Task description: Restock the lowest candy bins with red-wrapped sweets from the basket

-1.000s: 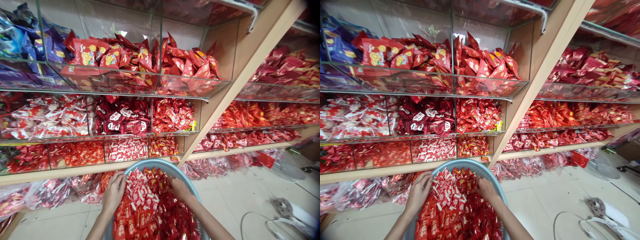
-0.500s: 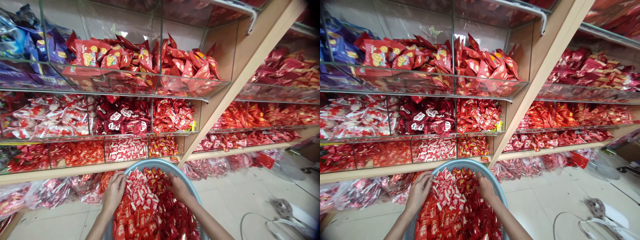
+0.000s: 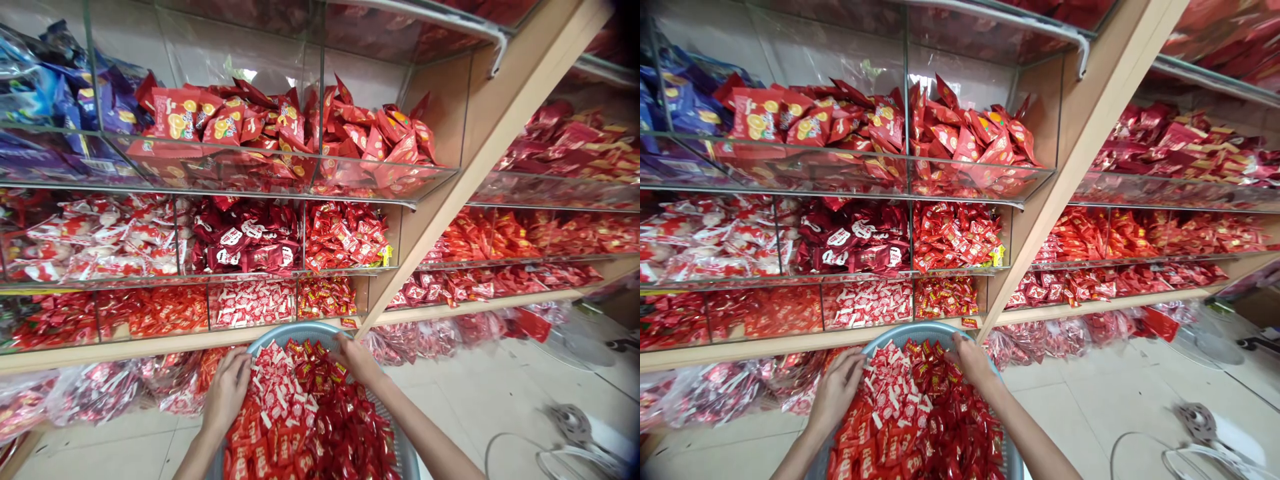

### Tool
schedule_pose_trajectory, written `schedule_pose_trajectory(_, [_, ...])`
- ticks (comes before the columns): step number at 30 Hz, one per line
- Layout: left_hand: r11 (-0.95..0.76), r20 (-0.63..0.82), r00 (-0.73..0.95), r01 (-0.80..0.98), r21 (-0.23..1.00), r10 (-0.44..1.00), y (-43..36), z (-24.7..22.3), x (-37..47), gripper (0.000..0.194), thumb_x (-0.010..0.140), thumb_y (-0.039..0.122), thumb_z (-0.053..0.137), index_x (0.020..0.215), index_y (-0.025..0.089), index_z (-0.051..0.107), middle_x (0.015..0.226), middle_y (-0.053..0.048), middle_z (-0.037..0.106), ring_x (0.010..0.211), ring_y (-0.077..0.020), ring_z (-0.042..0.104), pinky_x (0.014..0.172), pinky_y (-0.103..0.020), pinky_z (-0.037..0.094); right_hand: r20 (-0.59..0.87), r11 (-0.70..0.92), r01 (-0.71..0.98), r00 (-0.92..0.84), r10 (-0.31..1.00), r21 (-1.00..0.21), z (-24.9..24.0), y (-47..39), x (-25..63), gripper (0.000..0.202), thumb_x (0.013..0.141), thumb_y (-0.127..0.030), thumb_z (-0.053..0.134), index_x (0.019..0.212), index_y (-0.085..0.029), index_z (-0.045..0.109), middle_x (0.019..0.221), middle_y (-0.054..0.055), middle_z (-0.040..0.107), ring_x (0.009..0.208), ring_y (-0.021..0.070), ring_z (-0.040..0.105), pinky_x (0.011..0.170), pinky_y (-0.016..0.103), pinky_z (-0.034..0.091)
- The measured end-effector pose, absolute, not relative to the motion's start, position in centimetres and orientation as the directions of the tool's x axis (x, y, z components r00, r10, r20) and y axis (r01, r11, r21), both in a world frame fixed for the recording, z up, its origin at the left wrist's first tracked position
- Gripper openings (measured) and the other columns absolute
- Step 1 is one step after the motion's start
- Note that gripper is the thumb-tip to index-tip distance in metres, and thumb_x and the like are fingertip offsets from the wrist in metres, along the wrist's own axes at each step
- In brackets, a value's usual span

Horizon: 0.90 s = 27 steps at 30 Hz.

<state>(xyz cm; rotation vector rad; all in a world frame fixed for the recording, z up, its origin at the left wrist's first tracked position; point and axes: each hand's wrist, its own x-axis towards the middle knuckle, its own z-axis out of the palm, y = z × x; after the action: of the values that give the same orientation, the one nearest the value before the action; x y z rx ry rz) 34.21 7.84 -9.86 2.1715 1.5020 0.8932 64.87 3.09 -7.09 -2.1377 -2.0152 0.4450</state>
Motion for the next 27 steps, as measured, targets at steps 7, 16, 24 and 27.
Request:
schedule_pose_trajectory(7, [-0.368, 0.303, 0.224, 0.709, 0.601, 0.926, 7.9, -10.0, 34.2, 0.026, 0.083, 0.034, 0.041, 0.095, 0.022, 0.061, 0.11, -0.005, 0.056, 0.1, -0.0195, 0.054, 0.087, -0.036, 0.044, 0.041, -0.147, 0.957, 0.162, 0.986, -0.248, -2.8, 10.1, 65.5, 0.027, 0.086, -0.034, 0.043, 0.109, -0.022, 0.045, 0.102, 0.008, 0.058, 0.09, 0.0174, 0.057, 0.068, 0.024, 0.036])
schedule_pose_trajectory(16, [-0.38, 0.305, 0.237, 0.702, 0.603, 0.922, 7.9, -9.7, 34.2, 0.025, 0.083, 0.034, 0.041, 0.094, 0.022, 0.06, 0.11, -0.006, 0.056, 0.099, -0.0195, 0.055, 0.085, -0.035, 0.045, -0.134, -0.443, 0.89, 0.429, 0.893, -0.107, -4.8, 15.8, 63.6, 0.074, 0.065, -0.029, 0.071, 0.126, -0.013, 0.033, 0.12, 0.023, 0.041, 0.1, 0.0287, 0.055, 0.073, 0.032, 0.045])
schedule_pose_trajectory(24, [-0.379, 0.299, 0.242, 0.7, 0.605, 0.923, 8.0, -9.9, 34.2, 0.026, 0.083, 0.035, 0.041, 0.094, 0.022, 0.061, 0.11, -0.005, 0.056, 0.101, -0.0197, 0.054, 0.087, -0.035, 0.044, -0.101, -0.384, 0.913, 0.373, 0.922, -0.14, -5.0, 15.1, 63.9, 0.038, 0.076, -0.021, 0.056, 0.112, -0.013, 0.048, 0.112, 0.018, 0.051, 0.092, 0.0232, 0.059, 0.07, 0.029, 0.045])
schedule_pose_trajectory(27, [-0.378, 0.301, 0.24, 0.706, 0.599, 0.923, 8.0, -10.0, 34.2, 0.026, 0.083, 0.035, 0.041, 0.094, 0.022, 0.06, 0.111, -0.005, 0.056, 0.101, -0.0194, 0.054, 0.087, -0.035, 0.044, -0.079, -0.353, 0.92, 0.344, 0.936, -0.17, -5.1, 14.6, 64.5, 0.031, 0.078, -0.025, 0.051, 0.108, -0.016, 0.051, 0.108, 0.015, 0.055, 0.09, 0.022, 0.059, 0.07, 0.027, 0.043])
